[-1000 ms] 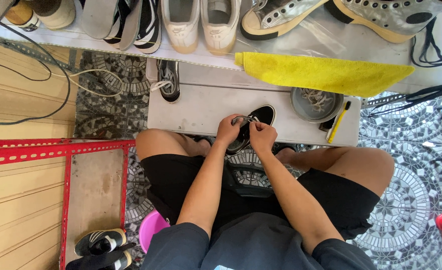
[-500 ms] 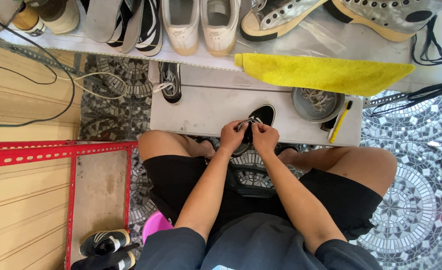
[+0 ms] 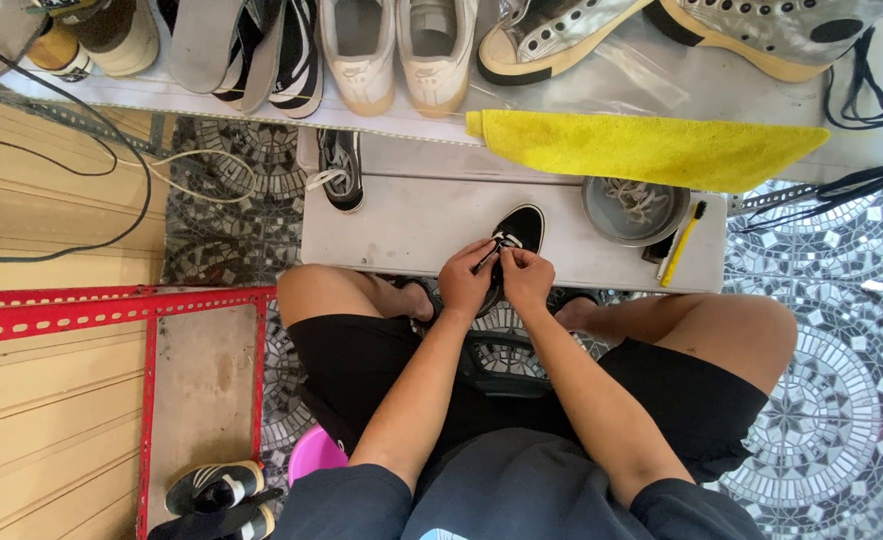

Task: The person threads a white shoelace through the eyelets of a black sneaker using a thin tool. They pull the lace through multiple eyelets, adjust the tension, and tie the laces into a knot.

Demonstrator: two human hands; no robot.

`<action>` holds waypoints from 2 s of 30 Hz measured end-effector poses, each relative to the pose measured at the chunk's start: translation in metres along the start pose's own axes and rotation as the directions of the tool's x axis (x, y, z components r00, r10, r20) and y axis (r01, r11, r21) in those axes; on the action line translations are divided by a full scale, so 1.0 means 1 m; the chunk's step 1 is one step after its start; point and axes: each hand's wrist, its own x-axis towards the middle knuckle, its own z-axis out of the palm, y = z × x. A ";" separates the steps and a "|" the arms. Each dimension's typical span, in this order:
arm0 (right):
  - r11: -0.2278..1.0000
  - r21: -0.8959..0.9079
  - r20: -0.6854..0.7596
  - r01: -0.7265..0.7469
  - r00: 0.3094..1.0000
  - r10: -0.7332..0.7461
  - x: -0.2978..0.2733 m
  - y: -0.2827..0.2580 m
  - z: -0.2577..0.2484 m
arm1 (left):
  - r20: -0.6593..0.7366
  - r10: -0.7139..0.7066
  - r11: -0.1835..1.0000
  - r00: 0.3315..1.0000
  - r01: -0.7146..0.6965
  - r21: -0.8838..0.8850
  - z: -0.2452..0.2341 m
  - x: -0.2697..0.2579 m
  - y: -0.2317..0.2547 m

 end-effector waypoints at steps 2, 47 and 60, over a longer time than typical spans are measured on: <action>1.000 0.007 0.000 0.008 1.000 -0.008 0.000 0.000 -0.003 | 0.003 -0.008 1.000 1.000 0.008 -0.013 0.000 -0.002 -0.002; 0.990 -0.029 0.099 0.138 0.986 -0.135 0.019 0.018 -0.011 | 0.180 0.086 0.970 0.980 -0.124 0.210 0.015 0.000 -0.018; 0.960 -0.248 0.426 0.129 0.904 -0.012 0.051 -0.019 -0.046 | 0.429 -0.357 0.903 0.830 0.423 -0.068 0.008 0.031 -0.013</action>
